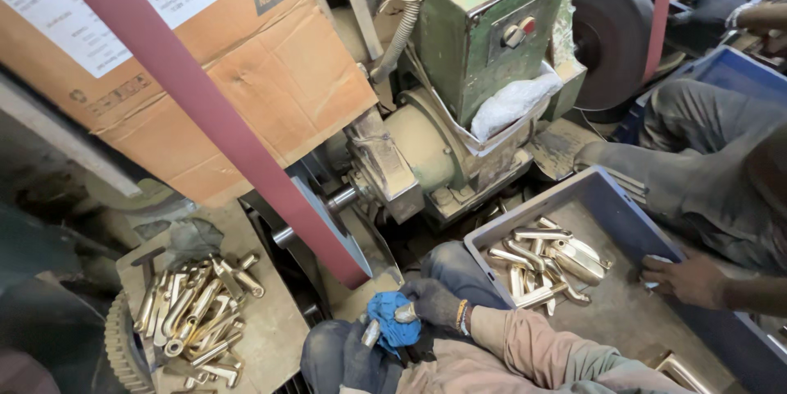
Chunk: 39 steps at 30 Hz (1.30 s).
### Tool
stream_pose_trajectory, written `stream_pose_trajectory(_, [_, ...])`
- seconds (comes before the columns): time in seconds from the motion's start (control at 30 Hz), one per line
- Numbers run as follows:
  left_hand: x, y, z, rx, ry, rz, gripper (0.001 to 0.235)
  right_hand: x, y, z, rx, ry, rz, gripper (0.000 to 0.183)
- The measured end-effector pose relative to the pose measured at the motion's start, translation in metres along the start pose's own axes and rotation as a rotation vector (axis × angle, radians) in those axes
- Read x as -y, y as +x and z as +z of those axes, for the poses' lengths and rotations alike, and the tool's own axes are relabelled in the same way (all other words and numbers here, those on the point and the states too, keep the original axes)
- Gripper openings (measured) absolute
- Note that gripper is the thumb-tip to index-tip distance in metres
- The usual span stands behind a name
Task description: The person holds a metal part and presses it against a moving sanding belt, then places the finished part into a bin.
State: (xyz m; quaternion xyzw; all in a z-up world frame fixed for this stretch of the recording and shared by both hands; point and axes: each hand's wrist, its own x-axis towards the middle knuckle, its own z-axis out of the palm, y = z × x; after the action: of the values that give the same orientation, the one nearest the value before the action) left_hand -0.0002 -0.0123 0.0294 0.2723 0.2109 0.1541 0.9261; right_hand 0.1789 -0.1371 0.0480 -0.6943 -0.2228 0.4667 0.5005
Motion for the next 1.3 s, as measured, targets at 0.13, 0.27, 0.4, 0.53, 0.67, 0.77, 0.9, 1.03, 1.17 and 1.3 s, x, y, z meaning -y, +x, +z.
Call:
stream_pose_trajectory(0.13, [-0.001, -0.003, 0.012, -0.042, 0.042, -0.024, 0.049, 0.003, -0.002, 0.003, 0.026, -0.061, -0.047, 0.043])
stream_pose_trajectory(0.27, [0.014, 0.013, -0.025, -0.032, 0.207, 0.017, 0.046, -0.005, -0.001, 0.001, 0.181, 0.095, -0.088, 0.045])
stream_pose_trajectory(0.4, [0.027, 0.015, -0.049, -0.068, 0.293, 0.029, 0.041, -0.013, 0.002, -0.006, 0.269, 0.165, -0.153, 0.044])
stream_pose_trajectory(0.53, [0.026, 0.01, -0.046, -0.043, 0.093, 0.05, 0.037, -0.023, 0.006, -0.01, 0.363, 0.345, -0.085, 0.043])
stream_pose_trajectory(0.67, [0.015, 0.007, -0.031, 0.019, 0.077, 0.106, 0.038, -0.026, 0.011, -0.015, 0.299, 0.466, -0.037, 0.036])
stream_pose_trajectory(0.77, [0.01, 0.007, -0.023, -0.007, 0.078, 0.098, 0.037, -0.03, 0.011, -0.017, 0.251, 0.463, -0.014, 0.032])
stream_pose_trajectory(0.9, [0.004, 0.007, -0.016, -0.019, 0.075, 0.099, 0.037, -0.02, 0.007, -0.013, 0.131, 0.402, -0.029, 0.034])
stream_pose_trajectory(1.03, [0.002, 0.008, -0.009, -0.025, 0.069, 0.097, 0.036, 0.002, -0.004, -0.007, 0.14, 0.291, -0.061, 0.034])
stream_pose_trajectory(1.17, [0.001, 0.004, -0.006, -0.038, 0.064, 0.089, 0.035, 0.006, -0.005, -0.004, 0.176, 0.257, -0.029, 0.035])
stream_pose_trajectory(1.3, [-0.002, 0.002, -0.005, -0.052, 0.061, 0.083, 0.035, -0.01, -0.002, -0.012, 0.178, 0.336, -0.037, 0.033])
